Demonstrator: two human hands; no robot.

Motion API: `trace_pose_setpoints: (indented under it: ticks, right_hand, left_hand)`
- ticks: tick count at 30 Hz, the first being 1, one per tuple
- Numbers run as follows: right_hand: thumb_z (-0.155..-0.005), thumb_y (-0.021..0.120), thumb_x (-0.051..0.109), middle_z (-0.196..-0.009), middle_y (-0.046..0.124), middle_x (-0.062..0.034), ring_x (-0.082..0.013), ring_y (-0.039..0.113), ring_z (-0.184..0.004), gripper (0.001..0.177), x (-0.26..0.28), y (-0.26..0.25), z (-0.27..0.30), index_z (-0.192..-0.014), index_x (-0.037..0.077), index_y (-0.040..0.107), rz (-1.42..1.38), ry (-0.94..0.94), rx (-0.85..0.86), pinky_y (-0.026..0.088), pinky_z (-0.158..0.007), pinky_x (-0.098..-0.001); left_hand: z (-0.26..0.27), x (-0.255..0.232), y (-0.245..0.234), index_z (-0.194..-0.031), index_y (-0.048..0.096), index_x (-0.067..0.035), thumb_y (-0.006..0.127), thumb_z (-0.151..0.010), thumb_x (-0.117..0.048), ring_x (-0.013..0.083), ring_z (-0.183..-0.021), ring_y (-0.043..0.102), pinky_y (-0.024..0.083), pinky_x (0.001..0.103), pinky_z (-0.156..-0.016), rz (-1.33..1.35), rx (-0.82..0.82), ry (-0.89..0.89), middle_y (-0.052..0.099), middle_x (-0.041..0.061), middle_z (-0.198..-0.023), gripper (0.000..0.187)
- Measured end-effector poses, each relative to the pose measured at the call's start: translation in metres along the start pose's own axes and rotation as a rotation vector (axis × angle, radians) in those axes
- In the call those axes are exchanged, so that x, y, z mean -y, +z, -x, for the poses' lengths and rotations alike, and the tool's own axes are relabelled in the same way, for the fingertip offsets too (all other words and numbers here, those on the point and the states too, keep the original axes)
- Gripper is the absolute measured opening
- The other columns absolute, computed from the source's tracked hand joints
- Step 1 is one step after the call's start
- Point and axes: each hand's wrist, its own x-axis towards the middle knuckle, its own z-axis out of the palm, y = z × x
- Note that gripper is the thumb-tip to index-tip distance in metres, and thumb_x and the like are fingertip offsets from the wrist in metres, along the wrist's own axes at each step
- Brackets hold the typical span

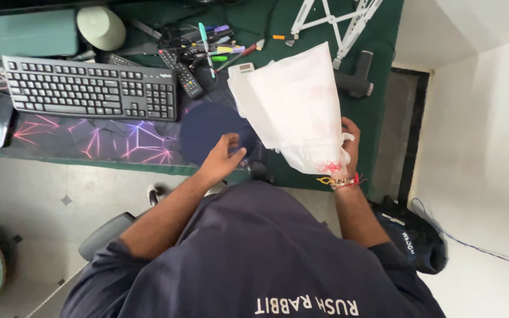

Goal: The person cleans a remote control using a small cloth. They wipe the remote repeatedly, then place it on a shelf. They repeat this process with a second remote control. The person also handles a plastic bag and a backpack during the episode.

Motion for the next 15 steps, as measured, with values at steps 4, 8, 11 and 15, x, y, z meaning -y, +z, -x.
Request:
trace_pose_setpoints:
  ticks: [4,8,11,15]
  right_hand:
    - [-0.098,0.06,0.008,-0.12,0.066,-0.0077,-0.021,0.068,-0.11,0.038,-0.019,-0.034,-0.001,-0.135,0.008,0.053,0.315,-0.02,0.109,0.059,-0.095,-0.0358]
    - [-0.097,0.061,0.005,-0.125,0.067,-0.0099,-0.0216,0.068,-0.109,0.035,-0.025,-0.041,-0.015,-0.131,0.002,0.06,0.739,-0.126,0.346,0.056,-0.094,-0.0347]
    - [-0.093,0.065,0.011,-0.128,0.065,-0.0108,-0.0223,0.069,-0.106,0.043,-0.032,-0.038,-0.01,-0.135,0.003,0.059,0.707,-0.034,0.605,0.056,-0.09,-0.0357]
    - [-0.094,0.066,0.018,-0.137,0.058,-0.0143,-0.0259,0.06,-0.118,0.054,-0.021,-0.03,-0.008,-0.143,0.002,0.049,0.279,0.241,0.686,0.05,-0.098,-0.0382]
  left_hand:
    - [-0.016,-0.005,0.022,-0.157,0.023,-0.005,0.064,-0.097,-0.035,0.0301,-0.128,0.059,0.051,0.04,-0.1,0.336,0.05,-0.182,0.05,0.019,-0.15,0.078]
    - [-0.032,-0.015,0.042,-0.163,0.008,-0.006,0.068,-0.096,-0.031,0.0293,-0.131,0.057,0.05,0.039,-0.104,0.565,0.082,-0.11,0.052,0.025,-0.149,0.093]
    - [-0.042,-0.016,0.05,-0.162,0.005,-0.008,0.068,-0.093,-0.031,0.0306,-0.128,0.059,0.052,0.041,-0.102,0.442,0.165,-0.181,0.053,0.024,-0.148,0.096]
    - [-0.053,-0.015,0.052,-0.161,0.012,-0.008,0.072,-0.091,-0.028,0.0304,-0.133,0.057,0.048,0.04,-0.108,0.397,0.254,-0.076,0.043,0.02,-0.155,0.095]
